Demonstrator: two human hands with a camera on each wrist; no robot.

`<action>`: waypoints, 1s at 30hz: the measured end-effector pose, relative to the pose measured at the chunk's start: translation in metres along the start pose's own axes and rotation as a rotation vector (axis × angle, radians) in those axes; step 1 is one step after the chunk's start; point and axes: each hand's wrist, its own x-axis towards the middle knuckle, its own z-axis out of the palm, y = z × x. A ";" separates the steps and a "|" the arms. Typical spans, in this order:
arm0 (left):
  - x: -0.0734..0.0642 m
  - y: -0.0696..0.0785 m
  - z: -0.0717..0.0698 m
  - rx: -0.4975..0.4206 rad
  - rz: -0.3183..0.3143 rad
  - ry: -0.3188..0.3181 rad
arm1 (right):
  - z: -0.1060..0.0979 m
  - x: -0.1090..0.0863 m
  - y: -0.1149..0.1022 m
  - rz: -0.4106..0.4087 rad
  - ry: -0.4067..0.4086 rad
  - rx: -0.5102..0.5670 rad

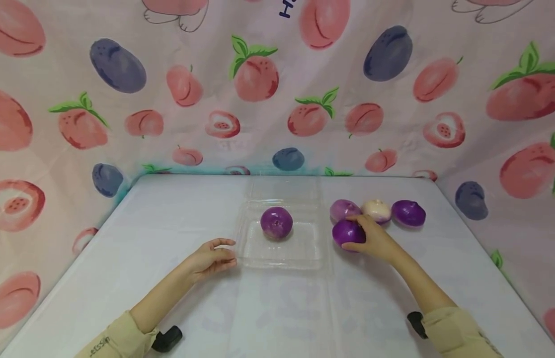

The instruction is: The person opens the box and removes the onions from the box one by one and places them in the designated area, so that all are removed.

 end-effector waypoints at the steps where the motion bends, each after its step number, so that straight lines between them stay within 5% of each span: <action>1: 0.000 0.000 0.000 0.002 0.002 0.001 | 0.000 -0.001 0.000 0.004 -0.009 -0.005; 30: -0.002 0.001 0.002 0.002 0.012 0.012 | 0.002 -0.010 -0.006 -0.041 -0.078 -0.073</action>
